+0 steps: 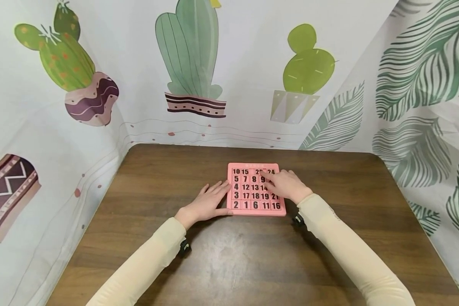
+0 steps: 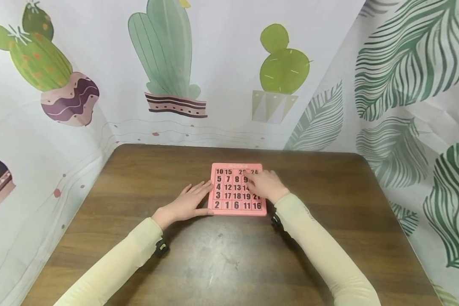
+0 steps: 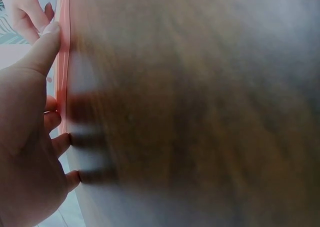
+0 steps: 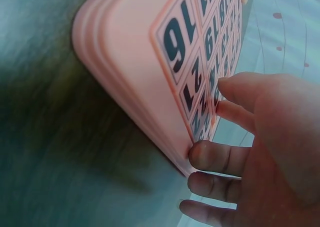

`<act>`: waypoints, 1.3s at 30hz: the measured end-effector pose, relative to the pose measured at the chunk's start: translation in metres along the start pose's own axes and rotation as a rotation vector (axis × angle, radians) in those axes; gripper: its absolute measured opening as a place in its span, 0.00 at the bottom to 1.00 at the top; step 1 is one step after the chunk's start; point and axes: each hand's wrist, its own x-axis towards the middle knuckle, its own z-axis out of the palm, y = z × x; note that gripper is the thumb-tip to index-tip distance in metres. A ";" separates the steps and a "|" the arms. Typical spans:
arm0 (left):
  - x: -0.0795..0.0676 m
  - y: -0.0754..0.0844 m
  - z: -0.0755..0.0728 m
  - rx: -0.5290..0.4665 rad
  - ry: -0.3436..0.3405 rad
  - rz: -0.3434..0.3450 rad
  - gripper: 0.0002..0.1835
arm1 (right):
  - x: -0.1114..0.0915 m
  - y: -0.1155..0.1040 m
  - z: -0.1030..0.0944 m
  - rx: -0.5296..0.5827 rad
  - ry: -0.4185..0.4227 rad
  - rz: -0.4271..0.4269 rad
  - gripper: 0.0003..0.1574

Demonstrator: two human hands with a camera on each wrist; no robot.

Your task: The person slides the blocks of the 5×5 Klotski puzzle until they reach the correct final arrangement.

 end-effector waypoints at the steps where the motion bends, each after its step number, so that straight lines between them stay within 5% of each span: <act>1: 0.000 0.000 -0.001 0.000 -0.002 0.000 0.50 | -0.001 0.001 0.000 -0.002 0.004 -0.002 0.33; 23: 0.001 -0.004 0.004 -0.008 0.015 0.023 0.50 | -0.005 0.004 0.001 -0.047 0.046 -0.008 0.34; 39: 0.000 -0.002 0.002 0.006 0.003 0.012 0.49 | 0.006 -0.020 -0.002 -0.052 0.091 -0.152 0.30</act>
